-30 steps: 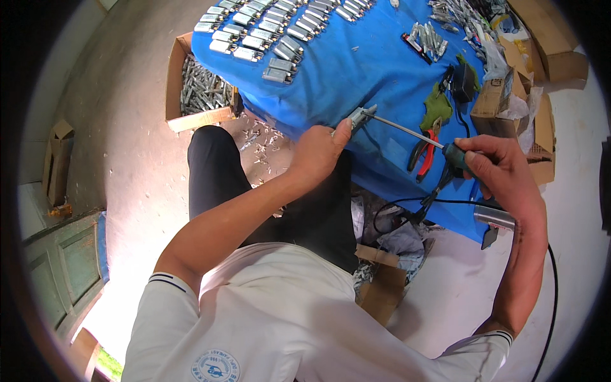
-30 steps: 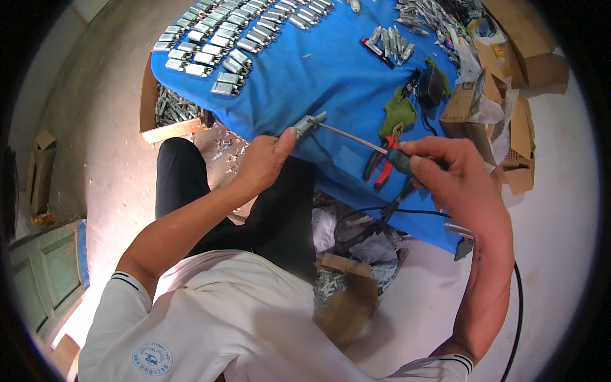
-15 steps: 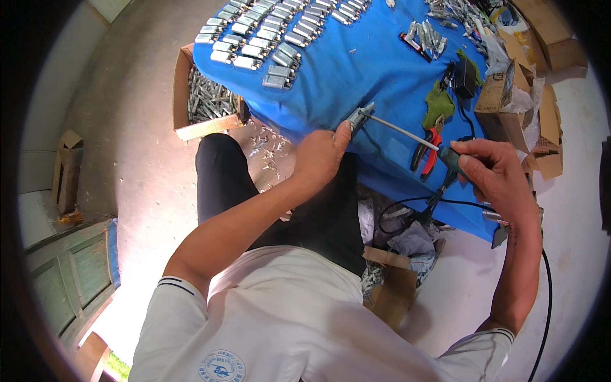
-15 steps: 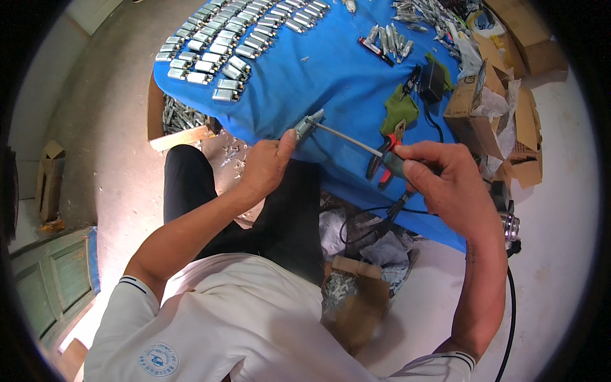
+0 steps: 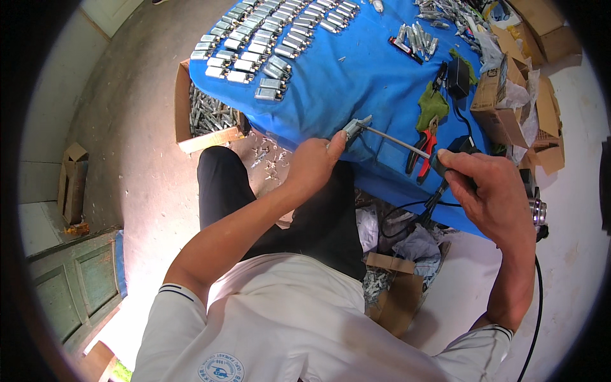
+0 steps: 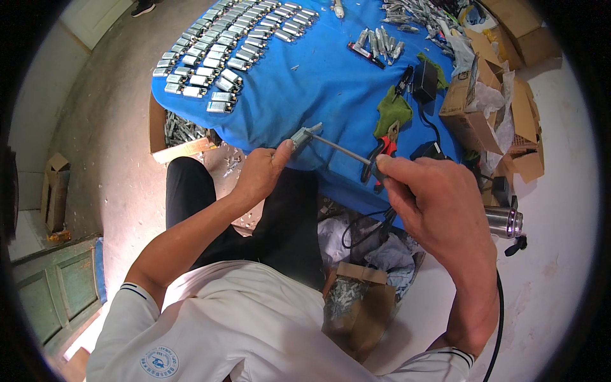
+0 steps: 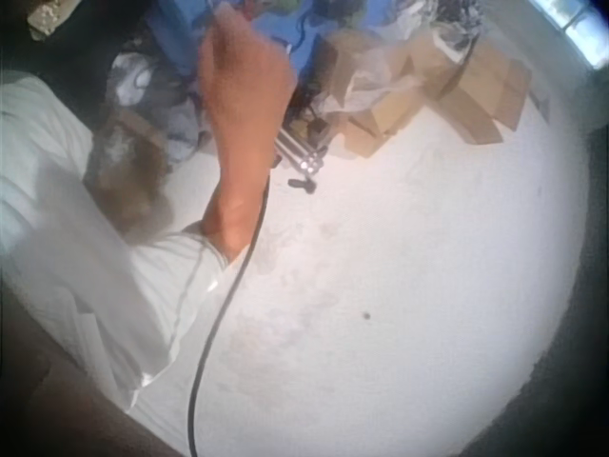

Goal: The person sits on the floor and assembles small metal lock bodies using a screwdriver. They pick up lock components, insert parts, and tighten screws, then place the finished items on a blue cloth-covered table.

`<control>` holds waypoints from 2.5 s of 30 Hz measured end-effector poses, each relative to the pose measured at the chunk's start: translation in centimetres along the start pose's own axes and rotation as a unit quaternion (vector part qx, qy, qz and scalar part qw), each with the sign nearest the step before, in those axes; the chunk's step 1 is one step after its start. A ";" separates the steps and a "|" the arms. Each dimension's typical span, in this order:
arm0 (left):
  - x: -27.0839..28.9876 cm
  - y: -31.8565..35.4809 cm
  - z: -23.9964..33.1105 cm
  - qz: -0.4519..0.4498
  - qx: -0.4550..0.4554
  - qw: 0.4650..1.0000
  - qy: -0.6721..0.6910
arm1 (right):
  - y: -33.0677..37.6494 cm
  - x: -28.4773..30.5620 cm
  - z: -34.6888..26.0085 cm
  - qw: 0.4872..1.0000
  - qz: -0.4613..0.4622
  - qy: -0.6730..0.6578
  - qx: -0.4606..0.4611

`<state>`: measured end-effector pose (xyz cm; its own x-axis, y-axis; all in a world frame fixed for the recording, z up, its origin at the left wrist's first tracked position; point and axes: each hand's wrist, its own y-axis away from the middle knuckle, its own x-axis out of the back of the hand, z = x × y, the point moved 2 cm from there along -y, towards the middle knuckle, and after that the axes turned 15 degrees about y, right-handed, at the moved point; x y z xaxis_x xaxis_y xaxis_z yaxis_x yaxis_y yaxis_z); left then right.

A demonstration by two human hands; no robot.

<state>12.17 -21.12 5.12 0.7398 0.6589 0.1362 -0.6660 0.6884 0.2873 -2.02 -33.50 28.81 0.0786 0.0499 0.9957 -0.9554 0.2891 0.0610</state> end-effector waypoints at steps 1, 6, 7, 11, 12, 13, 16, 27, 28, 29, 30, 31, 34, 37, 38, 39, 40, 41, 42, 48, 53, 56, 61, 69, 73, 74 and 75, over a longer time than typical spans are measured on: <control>0.0 0.0 -0.1 0.009 -0.014 1.000 -0.002 | -0.3 0.3 -0.3 1.000 -0.002 0.026 0.012; -0.2 0.1 -0.6 0.034 -0.065 0.997 -0.010 | -1.3 1.4 -1.6 0.994 -0.008 0.091 0.059; -0.3 0.2 -0.7 0.043 -0.069 0.997 -0.001 | -1.5 1.5 -1.7 0.993 -0.020 0.093 0.063; -0.8 0.3 -0.3 0.049 -0.065 0.997 -0.012 | -2.3 1.5 0.6 0.993 -0.078 -0.082 -0.022; -0.8 0.4 -0.2 0.044 -0.059 0.997 -0.028 | -2.0 1.4 0.6 0.991 -0.067 -0.108 -0.041; -0.8 0.4 -0.2 0.041 -0.054 0.997 -0.023 | -1.9 1.2 0.8 0.988 -0.056 -0.135 -0.059; -0.8 0.6 -0.1 0.034 -0.040 0.999 -0.002 | -1.2 -0.3 2.1 0.967 -0.107 -0.167 -0.162; -1.2 -0.4 -2.4 -0.002 -0.022 0.988 0.151 | 2.3 -3.4 2.8 0.944 -0.074 -0.273 -0.171; -1.2 -0.3 -2.3 -0.001 -0.014 0.985 0.172 | 2.9 -3.5 2.7 0.942 -0.061 -0.280 -0.178; -1.3 -0.1 -2.1 0.001 -0.007 0.981 0.193 | 3.4 -3.4 2.4 0.944 -0.066 -0.268 -0.179; -1.3 0.1 -1.9 0.002 0.002 0.977 0.213 | 3.9 -3.4 2.0 0.947 -0.071 -0.257 -0.179; -1.4 0.0 -2.0 0.002 0.000 0.977 0.213 | 4.2 -3.3 1.7 0.949 -0.076 -0.246 -0.180; -1.7 0.0 -2.2 0.007 -0.004 0.978 0.209 | 5.2 -3.6 1.1 0.957 -0.032 -0.241 -0.157; -1.9 0.0 -2.1 0.031 -0.008 0.982 0.189 | 5.5 -4.6 1.1 0.964 0.009 -0.234 -0.129; -2.0 0.0 -2.1 0.037 -0.011 0.982 0.182 | 5.5 -4.7 1.1 0.965 0.020 -0.233 -0.120; -1.9 0.1 -2.2 0.044 -0.013 0.983 0.176 | 5.4 -4.7 1.0 0.966 0.024 -0.231 -0.114; -1.9 0.1 -2.4 0.045 -0.015 0.984 0.170 | 5.3 -4.8 0.8 0.967 0.027 -0.230 -0.107; -1.9 0.0 -2.7 0.047 -0.017 0.985 0.164 | 5.3 -4.8 0.6 0.968 0.031 -0.228 -0.101; -1.9 -0.1 -2.7 0.049 -0.018 0.986 0.157 | 5.2 -4.8 0.6 0.970 0.028 -0.220 -0.099; -1.6 0.2 -2.5 0.040 -0.014 0.984 0.171 | 5.3 -5.1 0.3 0.975 0.022 -0.196 -0.105; -1.7 0.3 -2.4 0.005 0.042 0.956 0.291 | 5.6 -5.3 0.3 0.973 0.015 -0.198 -0.117; -1.7 0.4 -1.9 -0.032 0.116 0.917 0.380 | 6.0 -5.9 0.5 0.972 0.023 -0.204 -0.116; -1.3 0.9 -1.3 -0.052 0.191 0.882 0.428 | 6.6 -6.3 0.4 0.958 -0.010 -0.236 -0.163; -1.5 0.9 -2.1 -0.083 0.250 0.838 0.478 | 8.0 -7.6 0.9 0.945 -0.021 -0.261 -0.196; -1.6 1.0 -1.9 -0.083 0.239 0.852 0.459 | 8.6 -8.3 1.0 0.941 -0.013 -0.270 -0.206; -1.5 1.0 -2.1 -0.092 0.241 0.853 0.454 | 8.8 -8.5 1.1 0.937 -0.015 -0.275 -0.212; -1.4 1.0 -2.2 -0.101 0.243 0.854 0.449 | 9.0 -9.0 1.3 0.946 0.002 -0.261 -0.191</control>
<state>10.23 -20.70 3.10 0.3189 0.6587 -0.6815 -0.2537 0.7521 0.6083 -11.66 -32.61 20.52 -0.1709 -0.3983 0.9012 -0.7750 0.6191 0.1266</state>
